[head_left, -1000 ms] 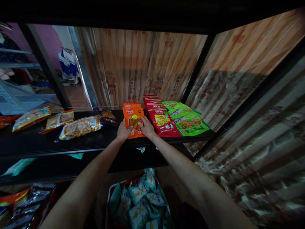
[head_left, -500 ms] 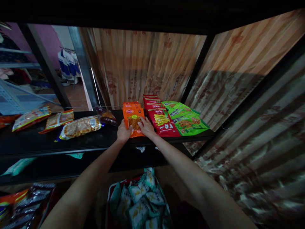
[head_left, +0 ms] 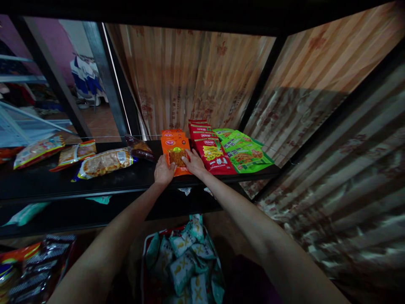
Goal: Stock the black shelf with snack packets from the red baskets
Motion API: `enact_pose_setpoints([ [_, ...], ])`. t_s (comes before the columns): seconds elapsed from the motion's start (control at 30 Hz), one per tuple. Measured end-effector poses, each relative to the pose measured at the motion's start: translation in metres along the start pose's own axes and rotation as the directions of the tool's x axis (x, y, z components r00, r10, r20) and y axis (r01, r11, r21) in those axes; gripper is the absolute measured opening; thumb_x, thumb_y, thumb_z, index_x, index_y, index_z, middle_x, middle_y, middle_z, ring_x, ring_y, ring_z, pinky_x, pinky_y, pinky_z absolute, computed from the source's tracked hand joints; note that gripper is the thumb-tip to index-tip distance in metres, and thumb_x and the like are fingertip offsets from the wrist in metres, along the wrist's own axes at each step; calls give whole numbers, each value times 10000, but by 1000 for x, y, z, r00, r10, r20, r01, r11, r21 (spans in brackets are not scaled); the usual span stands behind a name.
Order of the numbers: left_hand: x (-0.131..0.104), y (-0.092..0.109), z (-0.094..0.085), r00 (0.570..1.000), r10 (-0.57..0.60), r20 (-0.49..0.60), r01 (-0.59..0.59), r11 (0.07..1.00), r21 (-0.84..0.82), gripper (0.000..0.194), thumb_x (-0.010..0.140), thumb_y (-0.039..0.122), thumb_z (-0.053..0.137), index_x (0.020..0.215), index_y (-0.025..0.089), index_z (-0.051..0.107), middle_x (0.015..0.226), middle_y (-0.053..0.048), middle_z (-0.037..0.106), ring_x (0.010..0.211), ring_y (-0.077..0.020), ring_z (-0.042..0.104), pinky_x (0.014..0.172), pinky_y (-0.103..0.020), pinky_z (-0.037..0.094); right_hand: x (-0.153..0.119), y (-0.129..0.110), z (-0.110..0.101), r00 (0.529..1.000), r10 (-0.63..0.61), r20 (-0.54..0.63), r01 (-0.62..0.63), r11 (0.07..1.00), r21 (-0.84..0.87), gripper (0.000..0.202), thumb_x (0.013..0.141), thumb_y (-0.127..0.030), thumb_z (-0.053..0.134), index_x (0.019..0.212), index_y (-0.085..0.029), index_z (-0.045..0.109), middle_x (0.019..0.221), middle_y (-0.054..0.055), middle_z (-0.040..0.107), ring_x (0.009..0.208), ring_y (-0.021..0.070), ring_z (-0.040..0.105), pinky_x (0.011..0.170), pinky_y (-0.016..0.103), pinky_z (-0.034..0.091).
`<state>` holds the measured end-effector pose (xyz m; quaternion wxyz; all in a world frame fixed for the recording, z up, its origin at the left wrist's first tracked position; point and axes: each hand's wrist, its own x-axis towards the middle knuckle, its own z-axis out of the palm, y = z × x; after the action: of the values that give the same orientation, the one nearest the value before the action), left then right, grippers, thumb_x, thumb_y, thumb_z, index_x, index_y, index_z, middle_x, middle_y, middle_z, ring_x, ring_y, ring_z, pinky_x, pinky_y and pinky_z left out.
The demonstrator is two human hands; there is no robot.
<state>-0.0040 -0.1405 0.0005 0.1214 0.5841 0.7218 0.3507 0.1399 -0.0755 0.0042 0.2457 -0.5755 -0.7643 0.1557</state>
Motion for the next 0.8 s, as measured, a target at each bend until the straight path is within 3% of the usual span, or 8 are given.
enact_pose_setpoints([
  [0.37,-14,3,-6,998,26,57,-31,995,97,618,885,350,462,1439,104,342,1531,-197,264,1393,-277,308,1121,-366,278,-6,1,1,987,-153,-45,147,983,-111,553,896,-376,487,1412,-188,421,1570,87,193,1441,295,148,1153,458,192],
  [0.57,-18,1,-3,986,110,125,-130,978,166,636,884,360,452,1456,119,311,1560,-151,213,1435,-270,194,1137,-392,242,-15,-1,0,967,-254,32,255,952,-167,539,913,-395,460,1415,-205,414,1568,82,202,1456,270,80,1142,484,207],
  [0.8,-14,-2,0,979,104,173,-139,969,205,635,887,361,424,1435,53,331,1534,-157,279,1439,-269,175,1156,-371,190,-12,2,0,970,-214,117,230,963,-142,562,917,-443,451,1436,-243,376,1564,80,219,1452,286,103,1144,492,206],
])
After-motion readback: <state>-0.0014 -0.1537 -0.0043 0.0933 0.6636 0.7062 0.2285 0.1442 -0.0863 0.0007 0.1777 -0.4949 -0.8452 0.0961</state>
